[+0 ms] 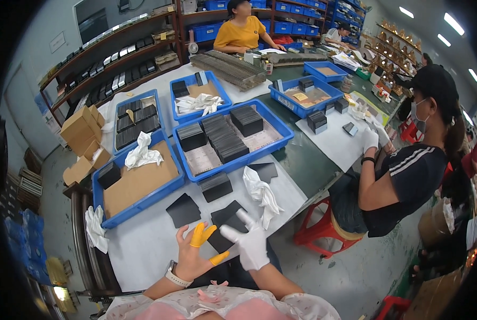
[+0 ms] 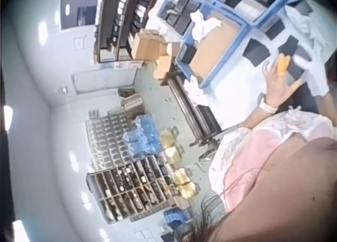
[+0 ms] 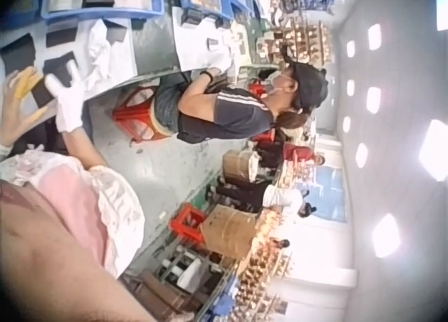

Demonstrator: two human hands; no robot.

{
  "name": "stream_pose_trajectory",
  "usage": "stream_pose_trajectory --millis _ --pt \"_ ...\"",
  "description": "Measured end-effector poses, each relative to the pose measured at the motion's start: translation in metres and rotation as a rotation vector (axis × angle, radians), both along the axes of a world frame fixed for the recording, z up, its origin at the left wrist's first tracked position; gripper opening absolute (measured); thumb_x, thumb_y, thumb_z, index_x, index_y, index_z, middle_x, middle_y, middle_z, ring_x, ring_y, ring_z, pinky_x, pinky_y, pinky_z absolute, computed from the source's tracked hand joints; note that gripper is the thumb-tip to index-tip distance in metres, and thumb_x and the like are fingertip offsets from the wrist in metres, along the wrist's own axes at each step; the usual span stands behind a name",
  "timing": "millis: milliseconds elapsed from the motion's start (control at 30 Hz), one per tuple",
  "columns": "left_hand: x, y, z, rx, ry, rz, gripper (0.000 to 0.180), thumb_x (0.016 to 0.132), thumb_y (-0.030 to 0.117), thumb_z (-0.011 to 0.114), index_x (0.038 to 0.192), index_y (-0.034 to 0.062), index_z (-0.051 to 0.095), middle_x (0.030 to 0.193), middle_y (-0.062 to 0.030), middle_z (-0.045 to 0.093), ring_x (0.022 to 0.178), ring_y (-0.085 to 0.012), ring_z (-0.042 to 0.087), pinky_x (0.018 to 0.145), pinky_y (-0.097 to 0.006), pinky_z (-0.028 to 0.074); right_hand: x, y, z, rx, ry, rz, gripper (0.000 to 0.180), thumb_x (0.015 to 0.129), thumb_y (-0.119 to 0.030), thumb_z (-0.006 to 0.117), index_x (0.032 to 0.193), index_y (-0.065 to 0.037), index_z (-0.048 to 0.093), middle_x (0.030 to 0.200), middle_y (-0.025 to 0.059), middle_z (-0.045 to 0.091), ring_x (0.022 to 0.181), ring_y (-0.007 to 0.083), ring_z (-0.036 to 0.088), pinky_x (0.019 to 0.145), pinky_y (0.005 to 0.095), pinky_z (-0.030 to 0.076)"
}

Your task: Clean and inspect rectangular metal or composite plates using a cloth at a workbench.

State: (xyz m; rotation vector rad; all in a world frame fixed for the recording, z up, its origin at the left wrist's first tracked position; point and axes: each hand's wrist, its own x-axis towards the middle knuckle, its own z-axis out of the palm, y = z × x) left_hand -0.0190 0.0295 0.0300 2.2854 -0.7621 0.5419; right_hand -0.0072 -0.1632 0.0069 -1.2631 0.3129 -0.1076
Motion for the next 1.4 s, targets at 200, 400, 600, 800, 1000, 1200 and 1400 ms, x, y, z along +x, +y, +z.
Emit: stream_pose_trajectory --millis 200,400,600,800,1000,1200,1400 --pt "-0.005 0.005 -0.007 -0.027 -0.004 0.020 0.092 0.076 0.037 0.098 0.148 0.0014 0.054 0.136 -0.0130 0.069 0.127 -0.0264 0.064 0.116 -0.057 0.030 0.019 -0.019 0.007 0.171 0.041 -0.128 0.069 0.095 0.001 0.079 0.156 0.007 0.048 0.112 0.0146 0.074 0.101 0.0216 0.075 0.091 0.0342 0.062" --pt "-0.001 0.004 -0.010 -0.150 0.046 -0.096 0.090 0.074 0.036 0.099 0.147 0.0040 0.058 0.150 -0.0149 0.062 0.134 -0.0282 0.060 0.117 -0.054 0.028 0.013 -0.020 -0.042 0.604 0.153 0.652 0.062 0.106 -0.029 0.070 0.160 -0.006 0.047 0.138 0.0191 0.071 0.121 0.0295 0.072 0.104 0.0408 0.058" --pt "0.003 0.026 -0.029 -0.064 0.223 -0.254 0.085 0.080 0.024 0.091 0.155 0.0079 0.055 0.166 -0.0204 0.045 0.150 -0.0312 0.048 0.123 -0.051 0.020 -0.004 0.009 0.006 0.304 -0.004 0.634 0.077 0.097 -0.008 0.081 0.162 0.000 0.042 0.126 0.0065 0.071 0.106 0.0103 0.069 0.091 0.0264 0.055" --pt "0.020 0.049 -0.014 -0.504 0.435 -0.139 0.106 0.074 0.026 0.101 0.163 0.0111 0.044 0.152 -0.0164 0.062 0.142 -0.0336 0.058 0.116 -0.045 0.047 0.014 -0.002 0.014 -0.169 -0.080 0.300 0.070 0.101 -0.002 0.076 0.162 0.001 0.043 0.072 -0.0053 0.058 0.065 0.0026 0.049 0.060 0.0216 0.038" --pt "0.046 0.073 0.000 -0.329 0.377 -0.030 0.024 0.086 0.011 0.088 0.109 0.0078 0.083 0.119 -0.0086 0.079 0.108 -0.0288 0.067 0.099 -0.039 0.052 0.027 0.006 0.015 -0.608 -0.295 0.434 0.068 0.103 -0.003 0.073 0.163 0.000 0.040 0.072 -0.0028 0.059 0.065 0.0044 0.051 0.060 0.0227 0.040" --pt "0.058 0.090 -0.008 -0.321 0.380 -0.003 0.017 0.088 0.012 0.086 0.102 0.0054 0.080 0.107 -0.0110 0.075 0.103 -0.0331 0.064 0.094 -0.042 0.052 0.041 0.021 0.005 -0.637 -0.337 0.492 0.065 0.104 0.000 0.070 0.163 0.001 0.041 0.080 -0.0016 0.064 0.070 0.0036 0.056 0.063 0.0218 0.045" --pt "0.102 0.159 0.034 -0.351 0.206 0.393 0.017 0.090 0.012 0.083 0.101 0.0011 0.076 0.103 -0.0200 0.068 0.104 -0.0384 0.062 0.094 -0.047 0.051 0.040 0.016 -0.013 -0.427 -0.282 0.093 0.048 0.110 -0.005 0.063 0.155 0.000 0.051 0.096 0.0101 0.077 0.086 0.0137 0.074 0.081 0.0278 0.058"
